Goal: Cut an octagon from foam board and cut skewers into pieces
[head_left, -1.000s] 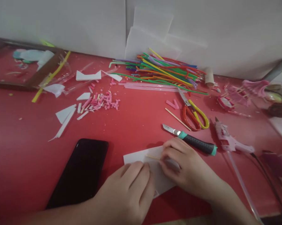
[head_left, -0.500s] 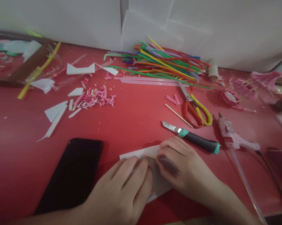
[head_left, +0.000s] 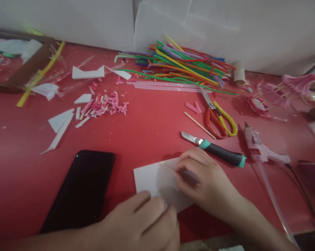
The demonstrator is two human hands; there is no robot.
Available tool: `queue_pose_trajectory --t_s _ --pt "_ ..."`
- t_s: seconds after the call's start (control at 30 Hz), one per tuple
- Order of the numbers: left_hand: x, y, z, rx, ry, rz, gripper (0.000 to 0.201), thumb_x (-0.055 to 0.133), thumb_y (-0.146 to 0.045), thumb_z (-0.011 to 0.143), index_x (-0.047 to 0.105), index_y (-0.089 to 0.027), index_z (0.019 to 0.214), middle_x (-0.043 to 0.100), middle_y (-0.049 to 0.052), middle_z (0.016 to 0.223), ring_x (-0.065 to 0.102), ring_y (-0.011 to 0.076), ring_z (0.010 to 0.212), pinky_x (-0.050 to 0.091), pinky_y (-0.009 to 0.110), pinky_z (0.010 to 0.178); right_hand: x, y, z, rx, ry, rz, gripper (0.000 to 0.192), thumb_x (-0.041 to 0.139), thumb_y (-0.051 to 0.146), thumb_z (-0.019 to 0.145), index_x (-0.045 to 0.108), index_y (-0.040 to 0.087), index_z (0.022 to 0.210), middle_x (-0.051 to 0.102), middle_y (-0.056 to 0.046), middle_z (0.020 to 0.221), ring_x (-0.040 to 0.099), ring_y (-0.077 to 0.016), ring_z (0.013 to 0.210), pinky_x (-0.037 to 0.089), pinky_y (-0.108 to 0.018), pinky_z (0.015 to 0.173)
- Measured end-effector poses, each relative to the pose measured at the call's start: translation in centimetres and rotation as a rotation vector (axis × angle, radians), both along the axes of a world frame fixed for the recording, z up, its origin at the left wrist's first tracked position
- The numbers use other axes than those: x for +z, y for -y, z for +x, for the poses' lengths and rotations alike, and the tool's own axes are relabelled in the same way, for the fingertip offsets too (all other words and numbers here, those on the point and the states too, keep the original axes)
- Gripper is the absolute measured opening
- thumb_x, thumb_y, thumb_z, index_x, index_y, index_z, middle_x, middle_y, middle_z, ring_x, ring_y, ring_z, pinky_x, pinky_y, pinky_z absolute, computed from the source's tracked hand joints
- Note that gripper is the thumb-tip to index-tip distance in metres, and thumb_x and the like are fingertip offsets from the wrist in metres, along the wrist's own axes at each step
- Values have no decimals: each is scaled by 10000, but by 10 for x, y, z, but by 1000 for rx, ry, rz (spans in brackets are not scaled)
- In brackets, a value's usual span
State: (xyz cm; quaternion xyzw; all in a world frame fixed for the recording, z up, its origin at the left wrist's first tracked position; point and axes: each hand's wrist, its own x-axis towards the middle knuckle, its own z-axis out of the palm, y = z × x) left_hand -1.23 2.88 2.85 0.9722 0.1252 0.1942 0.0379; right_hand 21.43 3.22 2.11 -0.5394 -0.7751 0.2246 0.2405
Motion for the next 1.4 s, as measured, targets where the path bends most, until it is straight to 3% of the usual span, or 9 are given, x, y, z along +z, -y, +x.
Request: queue_pose_trajectory --t_s 0.1,0.2,0.8,1.4 --pt "-8 -2 6 228 85 89 226 580 -138 917 697 -121 1110 745 63 1107 646 248 964 526 408 833 -1 0 -1 -10 -10 -15 141 583 65 832 569 174 743 589 -29 793 525 -178 769 443 -324 689" --pt "-16 -4 11 302 101 107 252 594 -183 939 680 -55 1138 751 104 1081 657 269 935 521 411 791 -1 0 -2 -5 -14 -10 152 578 58 827 562 173 729 575 -28 776 518 -179 760 438 -323 680" --pt "-25 -3 8 270 41 88 300 577 -143 912 652 -57 1189 720 135 1186 642 304 1018 476 439 859 2 -1 2 6 1 -33 165 582 85 851 542 182 723 565 -19 775 537 -163 749 436 -300 672" --pt "-18 -2 9 266 11 82 288 528 -141 933 649 -82 1188 701 127 1211 611 287 1038 465 429 874 9 -3 5 36 -46 -70 104 595 74 839 586 176 828 591 -25 847 564 -161 815 468 -302 730"
